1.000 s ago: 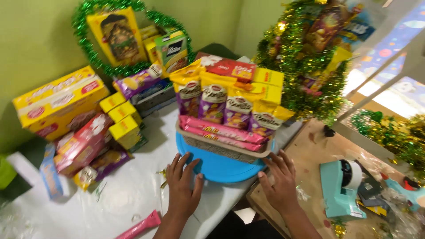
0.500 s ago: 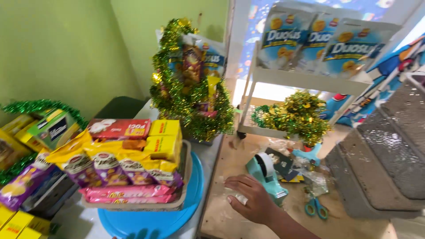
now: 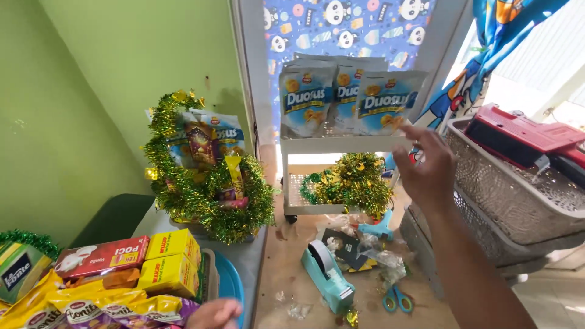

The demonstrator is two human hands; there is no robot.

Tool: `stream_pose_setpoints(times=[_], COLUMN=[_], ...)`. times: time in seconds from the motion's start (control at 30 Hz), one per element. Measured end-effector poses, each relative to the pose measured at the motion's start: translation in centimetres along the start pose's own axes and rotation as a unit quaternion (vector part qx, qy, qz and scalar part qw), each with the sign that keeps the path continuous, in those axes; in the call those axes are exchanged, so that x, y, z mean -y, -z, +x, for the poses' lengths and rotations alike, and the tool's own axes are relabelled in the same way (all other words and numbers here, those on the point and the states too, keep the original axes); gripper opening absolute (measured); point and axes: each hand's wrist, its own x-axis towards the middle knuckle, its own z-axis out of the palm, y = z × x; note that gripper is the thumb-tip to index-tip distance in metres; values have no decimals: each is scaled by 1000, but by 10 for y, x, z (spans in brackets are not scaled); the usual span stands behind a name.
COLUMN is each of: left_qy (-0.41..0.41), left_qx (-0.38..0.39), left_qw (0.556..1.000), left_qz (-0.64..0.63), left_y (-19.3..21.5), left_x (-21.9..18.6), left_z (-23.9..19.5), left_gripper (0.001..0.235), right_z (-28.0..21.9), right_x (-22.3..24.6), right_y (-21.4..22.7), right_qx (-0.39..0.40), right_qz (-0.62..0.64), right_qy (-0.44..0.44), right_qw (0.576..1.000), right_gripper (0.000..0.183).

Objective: Assembling a gift hamper by arranging various snack boxes and bags into a decorative basket

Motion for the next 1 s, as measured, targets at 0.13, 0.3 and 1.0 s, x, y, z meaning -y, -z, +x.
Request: stream_pose_setpoints(times=[0.13,0.3,1.0], left_qy=[77,207,246], left_qx=[17,124,240], left_qw=[995,966,937], left_qz=[-53,-88,61], left_y=[-114,-224,-395], left_x=[-20,5,102], left_z=[74,151,218], left_gripper=[20,40,76], right_z=[54,90,106], right_x=[7,-14,-126], right_y=[11,13,-44], right_qx=[-6,-18,42], right_qz=[5,3,89], right_qy=[-113,-135,-302], right_qw=[994,991,948], right_gripper=[47,53,62])
